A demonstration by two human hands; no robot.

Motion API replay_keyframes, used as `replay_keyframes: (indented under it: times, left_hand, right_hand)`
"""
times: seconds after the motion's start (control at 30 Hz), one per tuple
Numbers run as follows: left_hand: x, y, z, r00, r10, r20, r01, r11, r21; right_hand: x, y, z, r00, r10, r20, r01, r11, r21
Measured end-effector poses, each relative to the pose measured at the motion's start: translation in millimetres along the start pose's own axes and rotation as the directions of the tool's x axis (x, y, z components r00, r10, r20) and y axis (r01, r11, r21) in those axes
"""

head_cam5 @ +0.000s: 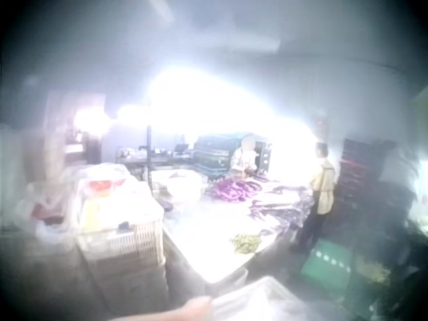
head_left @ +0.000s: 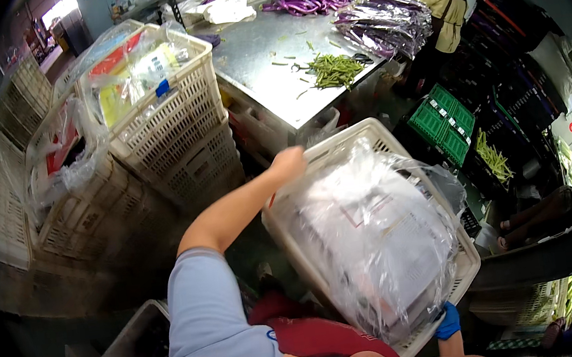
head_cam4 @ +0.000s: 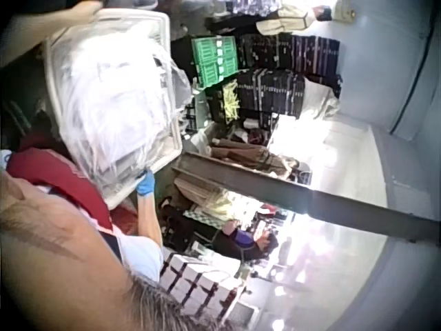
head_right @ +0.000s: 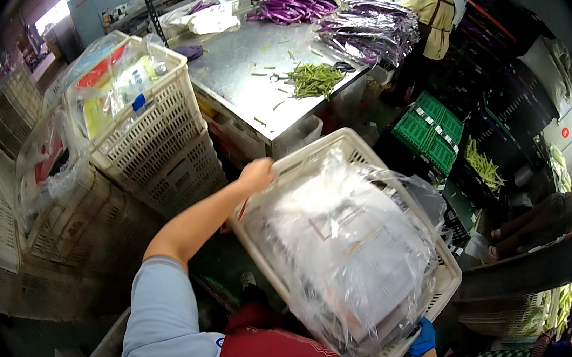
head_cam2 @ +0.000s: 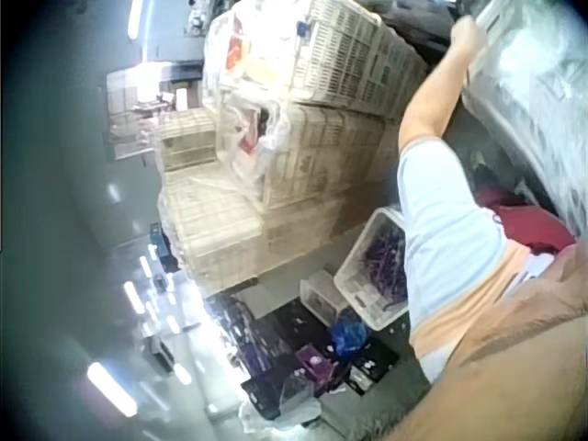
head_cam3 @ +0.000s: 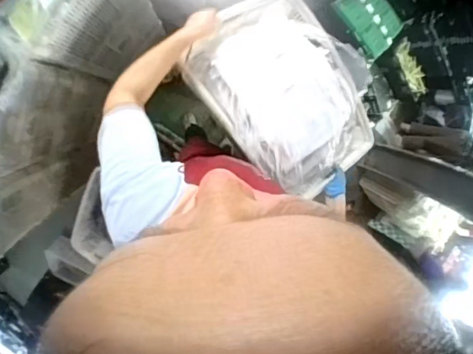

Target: The person trims eggplants with shears on a table and then retrieves a plastic crate. They line the crate with newspaper and a plastic bag before packing the eggplants into it.

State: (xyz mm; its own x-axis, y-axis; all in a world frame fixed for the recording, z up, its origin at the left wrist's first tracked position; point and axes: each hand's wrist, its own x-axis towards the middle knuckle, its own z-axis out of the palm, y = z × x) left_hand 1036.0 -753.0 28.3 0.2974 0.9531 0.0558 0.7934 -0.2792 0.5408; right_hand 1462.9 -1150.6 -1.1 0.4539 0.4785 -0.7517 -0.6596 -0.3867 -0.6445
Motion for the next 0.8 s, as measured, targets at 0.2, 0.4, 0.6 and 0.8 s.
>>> replay_keyframes:
  times: [0.2,0.4,0.6,0.8]
  left_hand:
    - [19.1,10.5,-21.6,0.963,0.117,-0.244,-0.122,0.992,-0.008]
    - [-73.7,-168.7,10.3,0.85,-0.373,-0.372,0.017,0.725,-0.688]
    - [-126.4,-194.0,82.7,0.686,-0.624,0.374,0.582,0.162,-0.797]
    - [-59.4,-190.8,118.2,0.814,-0.421,0.401,0.516,0.206,-0.831]
  right_hand:
    - [-17.5,-3.5,-6.1,0.991,0.018,0.129,-0.022,0.999,0.034]
    - [22.6,25.7,-72.2,0.509,0.117,0.853,-0.411,0.904,0.121]
    - [-22.9,38.2,-41.7,0.994,0.025,0.107,-0.021,0.999,-0.042]
    - [-42.5,67.6,-19.5,0.99,-0.014,-0.141,0.006,0.999,-0.051]
